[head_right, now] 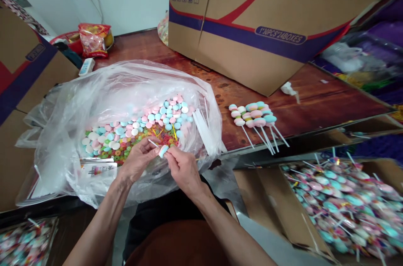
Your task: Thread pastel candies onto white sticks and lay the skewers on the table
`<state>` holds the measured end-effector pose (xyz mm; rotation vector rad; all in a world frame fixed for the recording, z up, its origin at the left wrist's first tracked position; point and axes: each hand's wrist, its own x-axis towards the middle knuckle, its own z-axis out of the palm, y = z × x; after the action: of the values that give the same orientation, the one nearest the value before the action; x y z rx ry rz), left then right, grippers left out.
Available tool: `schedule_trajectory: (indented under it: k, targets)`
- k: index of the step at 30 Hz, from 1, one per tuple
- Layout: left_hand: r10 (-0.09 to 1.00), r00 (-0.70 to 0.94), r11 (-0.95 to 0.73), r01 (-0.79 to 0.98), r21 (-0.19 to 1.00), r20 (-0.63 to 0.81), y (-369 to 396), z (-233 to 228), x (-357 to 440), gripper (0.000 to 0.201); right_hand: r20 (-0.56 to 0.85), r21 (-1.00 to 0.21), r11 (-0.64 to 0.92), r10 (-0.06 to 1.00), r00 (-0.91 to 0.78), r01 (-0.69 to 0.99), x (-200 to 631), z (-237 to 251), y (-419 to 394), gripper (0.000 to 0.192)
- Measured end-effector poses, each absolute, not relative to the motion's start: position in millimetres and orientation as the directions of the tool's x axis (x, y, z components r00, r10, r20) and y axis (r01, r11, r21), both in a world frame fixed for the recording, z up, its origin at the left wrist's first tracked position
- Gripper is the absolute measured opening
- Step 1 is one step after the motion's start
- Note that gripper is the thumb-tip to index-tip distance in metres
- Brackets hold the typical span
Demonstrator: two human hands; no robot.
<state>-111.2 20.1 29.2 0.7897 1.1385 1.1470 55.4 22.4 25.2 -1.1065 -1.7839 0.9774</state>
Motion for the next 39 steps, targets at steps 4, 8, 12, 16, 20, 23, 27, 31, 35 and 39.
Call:
schedule_trajectory:
  k: [4,8,12,16,20,23,27,31,35,39]
  targets:
    - [0.984,-0.02,0.171,-0.189,0.967,-0.178,36,31,-105,0.028,0.116,-0.959,0.163,0.972,-0.203,0.234,57,23,27,0.034]
    - [0.981,-0.191,0.039,0.29,0.956,0.018,67,29,-96,0.015,0.094,-0.956,0.106,0.994,-0.057,0.274,67,15,29,0.032]
    - [0.973,-0.181,0.049,0.769,0.637,0.143,84,27,-80,0.015,0.12,-0.931,0.117,0.993,-0.01,0.346,74,14,43,0.025]
    - [0.974,-0.143,0.055,0.902,0.429,0.178,81,23,-68,0.022,0.244,-0.836,0.211,0.97,-0.001,0.507,62,20,79,0.016]
    - [0.961,-0.145,-0.019,0.815,0.58,0.236,75,12,-73,0.019,0.256,-0.646,0.202,0.966,-0.04,0.736,39,23,113,0.021]
    - [0.952,-0.224,-0.042,0.579,0.814,0.208,74,5,-84,0.019,0.2,-0.557,0.154,0.979,-0.049,0.816,29,20,122,0.019]
    - [0.96,-0.269,-0.024,0.204,0.979,0.08,69,3,-100,0.021,0.183,-0.643,0.171,0.981,-0.067,0.746,33,14,118,0.012]
    - [0.973,-0.232,-0.009,-0.011,1.0,0.007,61,10,-107,0.024,0.194,-0.794,0.169,0.981,-0.021,0.584,41,11,109,0.013]
    - [0.992,-0.123,0.013,-0.115,0.993,-0.027,52,22,-105,0.029,0.2,-0.896,0.203,0.979,-0.05,0.396,38,13,97,0.016]
    - [0.999,-0.047,-0.01,-0.157,0.988,0.003,47,27,-103,0.026,0.138,-0.968,0.156,0.985,-0.099,0.197,34,17,85,0.018]
